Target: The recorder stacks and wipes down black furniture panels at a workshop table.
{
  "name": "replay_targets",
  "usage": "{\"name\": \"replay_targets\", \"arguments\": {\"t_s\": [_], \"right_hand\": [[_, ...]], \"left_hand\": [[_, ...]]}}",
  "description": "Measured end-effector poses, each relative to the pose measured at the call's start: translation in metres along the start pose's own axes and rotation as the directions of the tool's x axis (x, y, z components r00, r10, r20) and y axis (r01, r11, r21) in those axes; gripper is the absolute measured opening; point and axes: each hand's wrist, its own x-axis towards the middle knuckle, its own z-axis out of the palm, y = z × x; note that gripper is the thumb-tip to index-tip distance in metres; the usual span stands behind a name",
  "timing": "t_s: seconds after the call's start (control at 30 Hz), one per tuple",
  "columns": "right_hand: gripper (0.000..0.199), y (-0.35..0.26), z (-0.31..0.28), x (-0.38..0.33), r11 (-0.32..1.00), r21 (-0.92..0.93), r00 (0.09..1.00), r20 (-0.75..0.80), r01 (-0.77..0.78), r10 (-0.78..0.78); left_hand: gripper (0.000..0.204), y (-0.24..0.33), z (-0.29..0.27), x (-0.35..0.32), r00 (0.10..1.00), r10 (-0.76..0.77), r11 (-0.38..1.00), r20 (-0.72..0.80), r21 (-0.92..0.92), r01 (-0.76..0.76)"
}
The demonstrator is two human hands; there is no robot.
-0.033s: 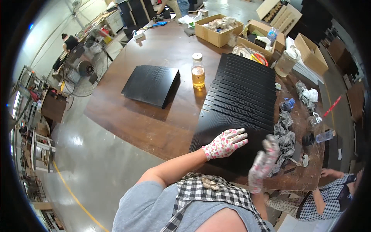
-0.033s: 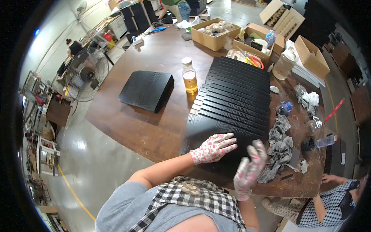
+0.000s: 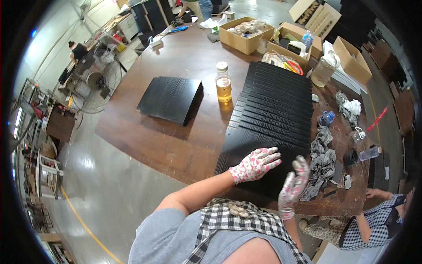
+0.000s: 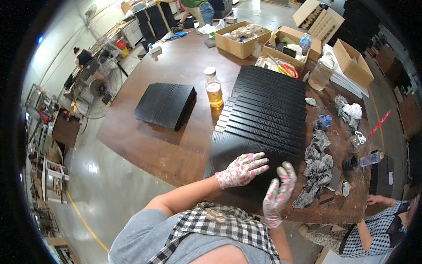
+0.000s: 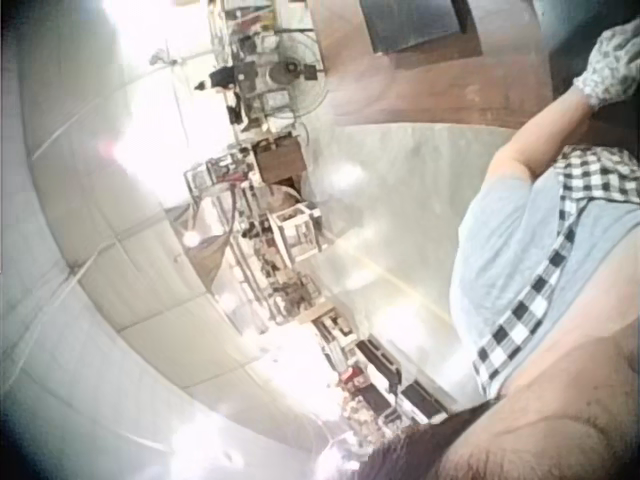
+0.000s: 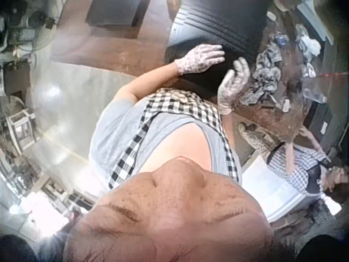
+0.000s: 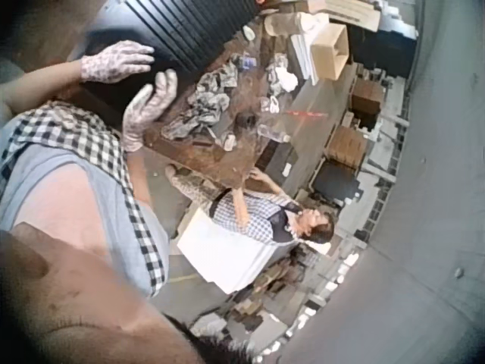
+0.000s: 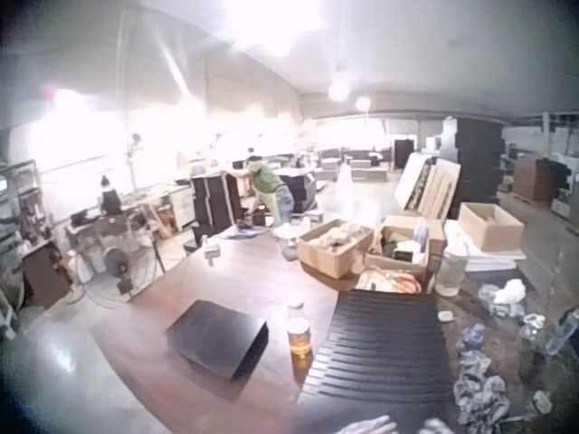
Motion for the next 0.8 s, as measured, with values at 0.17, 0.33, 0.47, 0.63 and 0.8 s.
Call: {"name": "replay_targets", "arguments": {"t_s": [0.17,0.33,0.47,0.63,0.8], "right_hand": [[0.033,0.054,0.033,-0.030,0.881,-0.460,0.992,-0.004,0.110,-0.126],[0.033,0.065,0.049,-0.030,0.729,-0.654,0.973,0.049,0.201,-0.224],[0.037,0.062,0.048,-0.030,0.734,-0.658,0.983,0.064,0.170,-0.170],[0.038,0.058,0.051,-0.028,0.697,-0.694,0.976,0.039,0.180,-0.214],[0.057,0.071,0.044,-0.031,0.772,-0.618,0.978,-0.024,0.147,-0.206]], "left_hand": [[0.039,0.000,0.003,0.013,0.998,0.069,0.993,-0.006,-0.092,-0.069],[0.032,-0.010,-0.003,0.007,0.993,0.070,0.980,-0.099,-0.178,-0.087],[0.055,-0.029,-0.034,-0.025,0.930,-0.234,0.970,-0.283,-0.001,0.243],[0.102,-0.068,-0.037,-0.048,0.706,-0.668,0.713,-0.236,-0.473,0.517],[0.087,-0.081,-0.026,-0.061,0.650,-0.740,0.306,0.173,-0.775,0.554]]}}
